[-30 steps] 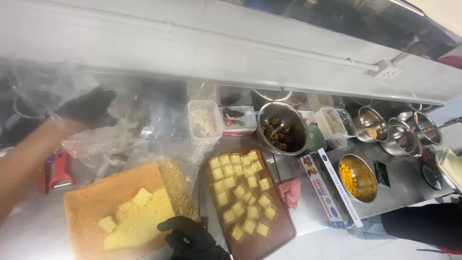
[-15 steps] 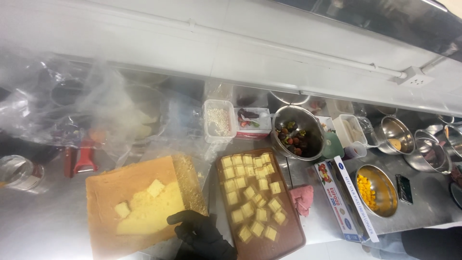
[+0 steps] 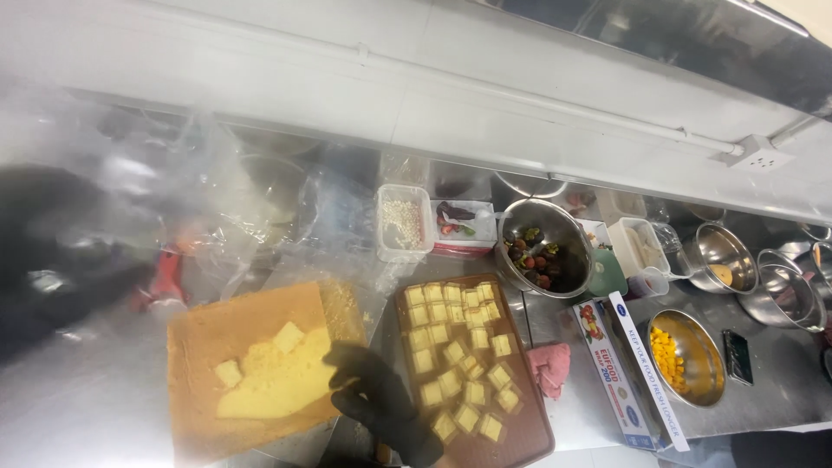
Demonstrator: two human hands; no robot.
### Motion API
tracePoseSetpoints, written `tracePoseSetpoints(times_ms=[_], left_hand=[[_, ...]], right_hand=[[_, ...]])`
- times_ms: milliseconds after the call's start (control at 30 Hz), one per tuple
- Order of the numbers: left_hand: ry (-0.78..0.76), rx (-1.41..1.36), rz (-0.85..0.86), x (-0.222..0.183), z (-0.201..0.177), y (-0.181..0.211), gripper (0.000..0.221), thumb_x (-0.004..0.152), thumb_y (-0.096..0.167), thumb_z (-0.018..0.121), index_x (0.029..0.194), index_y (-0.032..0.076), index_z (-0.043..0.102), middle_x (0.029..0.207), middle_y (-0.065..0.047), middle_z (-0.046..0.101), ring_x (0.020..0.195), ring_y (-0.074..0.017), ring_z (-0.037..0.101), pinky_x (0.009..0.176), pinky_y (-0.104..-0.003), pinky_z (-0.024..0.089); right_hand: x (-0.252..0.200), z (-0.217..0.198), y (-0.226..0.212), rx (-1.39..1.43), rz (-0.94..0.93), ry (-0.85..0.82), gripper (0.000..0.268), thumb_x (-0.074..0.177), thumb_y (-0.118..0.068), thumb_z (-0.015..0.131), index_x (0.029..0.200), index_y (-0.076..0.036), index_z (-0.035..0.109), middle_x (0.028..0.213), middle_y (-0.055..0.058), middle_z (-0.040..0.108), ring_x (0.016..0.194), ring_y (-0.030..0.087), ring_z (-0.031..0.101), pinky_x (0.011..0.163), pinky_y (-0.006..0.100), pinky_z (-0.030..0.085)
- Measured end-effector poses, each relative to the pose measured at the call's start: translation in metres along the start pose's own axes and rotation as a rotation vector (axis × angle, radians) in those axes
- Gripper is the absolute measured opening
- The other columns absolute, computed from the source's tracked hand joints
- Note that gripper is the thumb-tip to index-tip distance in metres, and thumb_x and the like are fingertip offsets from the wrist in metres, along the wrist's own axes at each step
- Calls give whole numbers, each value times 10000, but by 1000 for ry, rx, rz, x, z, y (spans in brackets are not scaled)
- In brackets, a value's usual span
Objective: Cutting a large sheet of sponge cake into small squares using a kitchen knife.
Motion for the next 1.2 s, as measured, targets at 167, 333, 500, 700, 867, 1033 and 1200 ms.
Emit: tracePoseSetpoints(times_ms=[167, 333, 500, 700, 867, 1033, 1200], left_hand=[[-146, -186, 13, 21, 130, 109, 575, 733, 311, 876, 1197, 105, 608, 1149, -65, 629, 1105, -200, 629, 906, -345, 537], [-392, -581, -186, 7, 228, 101, 506, 788, 244, 851, 1208, 114, 600, 1173, -68, 637, 1138, -196, 647, 912, -330, 576], [-422, -730, -535, 5, 353, 35, 505, 755, 243, 853, 1186, 133, 616, 1142, -60, 675, 1060, -202, 681, 868, -325, 568], [-444, -581, -362, 59, 409, 61, 460, 748, 253, 779, 1136, 92, 592, 1067, -132, 597, 1002, -326, 627, 843, -448, 545], [-507, -87, -9, 72, 467, 71, 201, 783, 181, 697, 940, 60, 665, 966, -190, 656, 954, -386, 654, 838, -491, 530], [-410, 111, 172, 84, 484, 49, 112, 822, 49, 600, 863, 63, 703, 936, -205, 692, 942, -387, 684, 897, -491, 537], [-686, -90, 203, 67, 510, 35, 139, 865, 67, 571, 841, 104, 703, 930, -110, 705, 947, -312, 696, 859, -440, 551]], right_hand=[[24, -10, -15, 479, 25, -31, 593, 895, -101, 661, 1440, -237, 471, 1372, -26, 592, 1082, 124, 596, 789, 265, 522], [-18, -56, 36, 765, 220, 88, 417, 1013, -302, 630, 1362, -88, 548, 1195, 124, 713, 910, 227, 663, 718, 341, 553], [-105, -104, 71, 643, 183, 691, 380, 930, -96, 590, 1299, -8, 615, 1120, 127, 685, 1008, 166, 678, 901, 304, 522], [-175, -150, 180, -1199, 69, 545, 392, 909, -165, 722, 1300, -140, 713, 1113, 108, 777, 1136, 248, 640, 970, 366, 475], [-164, -114, 147, -214, 512, 843, 540, 882, -50, 611, 1418, -105, 569, 1072, 152, 755, 938, 230, 668, 750, 299, 530], [-172, -106, 143, -117, 712, 945, 790, 757, 133, 649, 1465, -162, 463, 1197, 11, 687, 954, 155, 691, 728, 267, 564], [-164, -95, 116, -3, 656, 934, 663, 844, 70, 596, 1473, -116, 500, 1239, 90, 733, 955, 170, 720, 739, 264, 572]])
Point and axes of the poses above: each hand's wrist, its own x-axis towards the middle knuckle, its own z-axis out of the palm, y = z × x, the point moved 2 cm from there along x, towards the middle knuckle
